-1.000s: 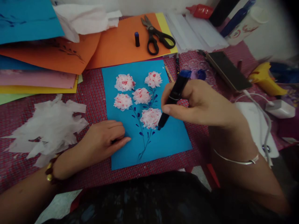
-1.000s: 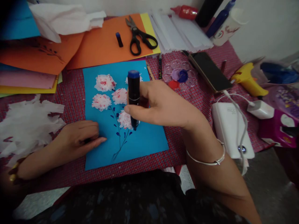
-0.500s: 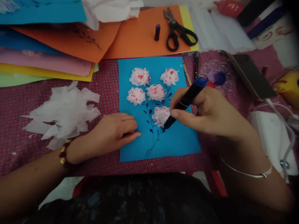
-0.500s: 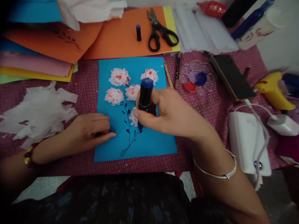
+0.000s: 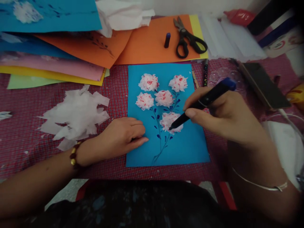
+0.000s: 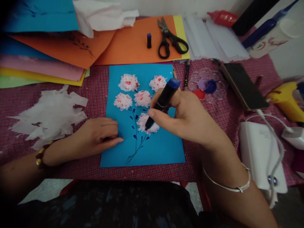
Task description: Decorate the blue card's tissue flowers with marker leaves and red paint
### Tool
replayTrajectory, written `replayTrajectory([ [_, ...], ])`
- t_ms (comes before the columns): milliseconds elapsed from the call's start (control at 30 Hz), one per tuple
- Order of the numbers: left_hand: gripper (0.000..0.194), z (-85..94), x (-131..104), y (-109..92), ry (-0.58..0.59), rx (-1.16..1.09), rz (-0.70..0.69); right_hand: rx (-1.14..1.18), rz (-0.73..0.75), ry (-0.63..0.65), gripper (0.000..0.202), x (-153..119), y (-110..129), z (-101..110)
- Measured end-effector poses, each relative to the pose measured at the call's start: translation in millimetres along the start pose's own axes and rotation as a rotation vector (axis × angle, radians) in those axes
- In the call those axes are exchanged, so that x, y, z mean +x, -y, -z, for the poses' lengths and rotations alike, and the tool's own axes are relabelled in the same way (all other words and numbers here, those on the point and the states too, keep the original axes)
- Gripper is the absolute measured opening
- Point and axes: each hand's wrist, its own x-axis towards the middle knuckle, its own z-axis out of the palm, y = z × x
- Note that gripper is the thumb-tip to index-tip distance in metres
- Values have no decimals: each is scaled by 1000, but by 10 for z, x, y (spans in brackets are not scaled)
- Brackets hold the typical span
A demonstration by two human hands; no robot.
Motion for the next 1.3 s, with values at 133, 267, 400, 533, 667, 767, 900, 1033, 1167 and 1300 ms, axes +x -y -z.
replayTrajectory([
  [133, 33, -2, -7, 5, 7, -2, 11, -16, -12, -82, 6, -24, 14, 31],
  [267, 33, 1, -11, 9, 12, -13, 10, 26, 6, -40, 7, -21, 13, -15],
  [400, 33, 9, -9, 8, 14, 0, 10, 1, 47, -4, 13, -3, -40, -90],
  [533, 33, 8, -6, 10, 14, -2, 10, -7, 38, -29, 12, -18, -60, -38],
  [667, 33, -1, -3, 15, 15, -3, 13, -6, 43, -100, 6, -42, -41, 26],
  [767, 34, 3, 0, 9, 19, -12, 19, -6, 61, -18, 8, -33, -41, 0],
  [900, 34, 15, 5, 1, 16, -15, 17, -48, 74, 5, 11, -16, -53, -35],
  [1033, 34, 11, -4, 11, 15, -10, 12, -24, 39, -37, 7, -31, -23, -6],
  [1167, 34, -1, -10, 16, 15, -3, 10, -15, 58, -25, 8, -27, 5, -17],
  [1300, 34, 4, -7, 9, 22, 12, 12, -72, 68, 1, 11, -3, -30, -57],
])
